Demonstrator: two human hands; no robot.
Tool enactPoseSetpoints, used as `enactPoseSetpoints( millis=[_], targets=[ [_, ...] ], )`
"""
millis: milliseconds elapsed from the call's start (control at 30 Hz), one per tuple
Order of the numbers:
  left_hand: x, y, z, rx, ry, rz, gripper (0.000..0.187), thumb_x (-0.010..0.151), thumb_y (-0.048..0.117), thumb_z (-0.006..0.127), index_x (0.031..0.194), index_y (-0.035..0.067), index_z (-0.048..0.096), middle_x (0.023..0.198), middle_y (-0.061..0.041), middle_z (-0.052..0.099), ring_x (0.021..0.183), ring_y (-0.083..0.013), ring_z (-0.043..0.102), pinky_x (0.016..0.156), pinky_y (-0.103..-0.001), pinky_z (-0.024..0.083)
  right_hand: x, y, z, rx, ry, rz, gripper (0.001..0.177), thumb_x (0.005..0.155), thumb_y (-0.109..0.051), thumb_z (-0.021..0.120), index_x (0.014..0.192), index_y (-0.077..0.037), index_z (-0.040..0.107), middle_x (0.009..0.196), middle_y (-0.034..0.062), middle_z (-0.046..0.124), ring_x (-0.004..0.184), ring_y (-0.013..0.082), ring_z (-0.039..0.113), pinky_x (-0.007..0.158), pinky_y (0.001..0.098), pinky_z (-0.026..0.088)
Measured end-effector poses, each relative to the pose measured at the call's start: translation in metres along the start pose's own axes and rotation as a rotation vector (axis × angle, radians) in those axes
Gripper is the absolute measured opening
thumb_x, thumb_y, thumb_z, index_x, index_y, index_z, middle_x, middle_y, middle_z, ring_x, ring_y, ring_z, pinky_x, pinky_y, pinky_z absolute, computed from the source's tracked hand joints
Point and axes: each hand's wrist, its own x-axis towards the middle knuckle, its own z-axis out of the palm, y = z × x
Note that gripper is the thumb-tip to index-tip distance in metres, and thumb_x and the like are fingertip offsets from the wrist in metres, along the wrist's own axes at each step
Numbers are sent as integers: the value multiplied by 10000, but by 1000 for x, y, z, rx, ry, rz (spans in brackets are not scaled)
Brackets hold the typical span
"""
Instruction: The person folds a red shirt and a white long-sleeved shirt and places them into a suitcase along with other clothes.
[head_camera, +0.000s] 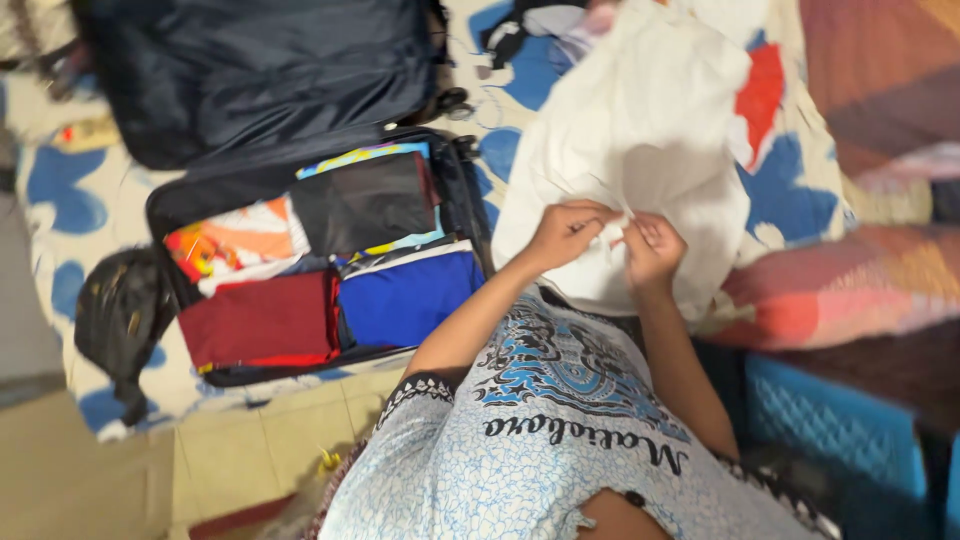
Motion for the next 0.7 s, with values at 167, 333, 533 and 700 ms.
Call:
enactPoseSetpoints(
  millis=[167,333,533,700],
  targets=[
    [-9,-4,12,-65,5,-200,134,925,63,767,1054,53,803,921,-54,772,718,-63,663,645,-222,527,-10,1,-8,-69,-46,-21,109,1001,94,630,1109,109,633,941,120,687,774,132,632,703,279,554],
    [-12,-7,7,-389,-98,-416,282,934,93,734,1213,56,737,838,-15,723,712,-47,623,637,-214,514,-15,-6,-1,-65,-109,10,109,998,73,613,1102,101,628,930,108,692,753,131,646,694,263,543],
    [-14,-9,-11,-111,-41,-239,137,880,66,775,1013,38,791,978,-49,725,870,-140,738,776,-266,585,-21,-14,13,-208,-237,-21,181,919,91,734,1071,105,637,915,94,680,769,112,630,708,252,548],
    [-7,4,-23,21,-126,-55,123,860,81,784,980,53,774,1071,-87,713,1044,-215,708,930,-331,562,-14,-22,7,-289,-250,53,96,914,84,734,997,69,688,855,53,701,708,76,610,664,221,515]
  ],
)
